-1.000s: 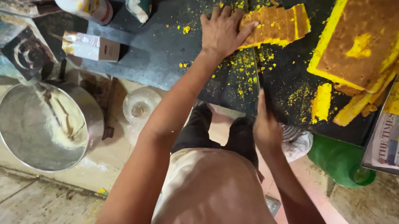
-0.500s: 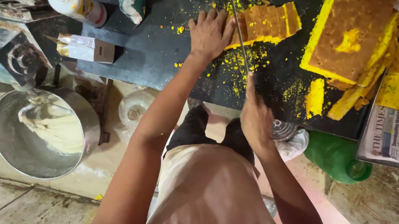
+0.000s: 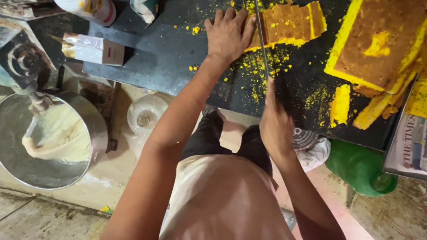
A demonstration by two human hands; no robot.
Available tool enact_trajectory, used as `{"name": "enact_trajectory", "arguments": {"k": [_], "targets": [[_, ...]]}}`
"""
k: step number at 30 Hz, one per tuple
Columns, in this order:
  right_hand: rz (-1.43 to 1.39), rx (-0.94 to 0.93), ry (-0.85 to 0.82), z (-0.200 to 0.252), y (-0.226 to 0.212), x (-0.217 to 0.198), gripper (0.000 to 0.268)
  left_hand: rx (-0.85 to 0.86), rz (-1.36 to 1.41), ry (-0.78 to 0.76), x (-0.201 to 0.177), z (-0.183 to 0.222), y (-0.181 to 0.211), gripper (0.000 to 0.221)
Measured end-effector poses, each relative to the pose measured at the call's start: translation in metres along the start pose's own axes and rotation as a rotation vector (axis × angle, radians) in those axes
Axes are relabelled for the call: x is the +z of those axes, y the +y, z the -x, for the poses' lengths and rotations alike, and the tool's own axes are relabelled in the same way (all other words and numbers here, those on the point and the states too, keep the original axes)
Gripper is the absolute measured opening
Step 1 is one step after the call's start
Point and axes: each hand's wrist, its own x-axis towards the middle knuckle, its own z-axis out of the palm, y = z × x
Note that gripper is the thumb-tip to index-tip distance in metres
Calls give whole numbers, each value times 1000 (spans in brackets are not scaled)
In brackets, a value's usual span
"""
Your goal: The person slices a large block of yellow sponge cake into rectangular portions using a long knife and then stacks the pieces.
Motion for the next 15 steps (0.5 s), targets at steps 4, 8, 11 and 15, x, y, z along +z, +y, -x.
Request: {"name": "enact_trajectory", "arguments": {"k": [4, 8, 11, 15], "targets": [[-27, -102, 151, 41, -7, -19, 79, -8, 7, -38, -2, 1, -1, 42], [4, -103, 107, -8, -10, -1, 87, -35, 14, -41, 1, 1, 0, 41], [-4, -56, 31, -47, -2, 16, 84, -14, -16, 28, 1, 0, 1, 45], [13, -235, 234, -14, 5, 12, 83, 13, -31, 40, -7, 0, 4, 58]]}}
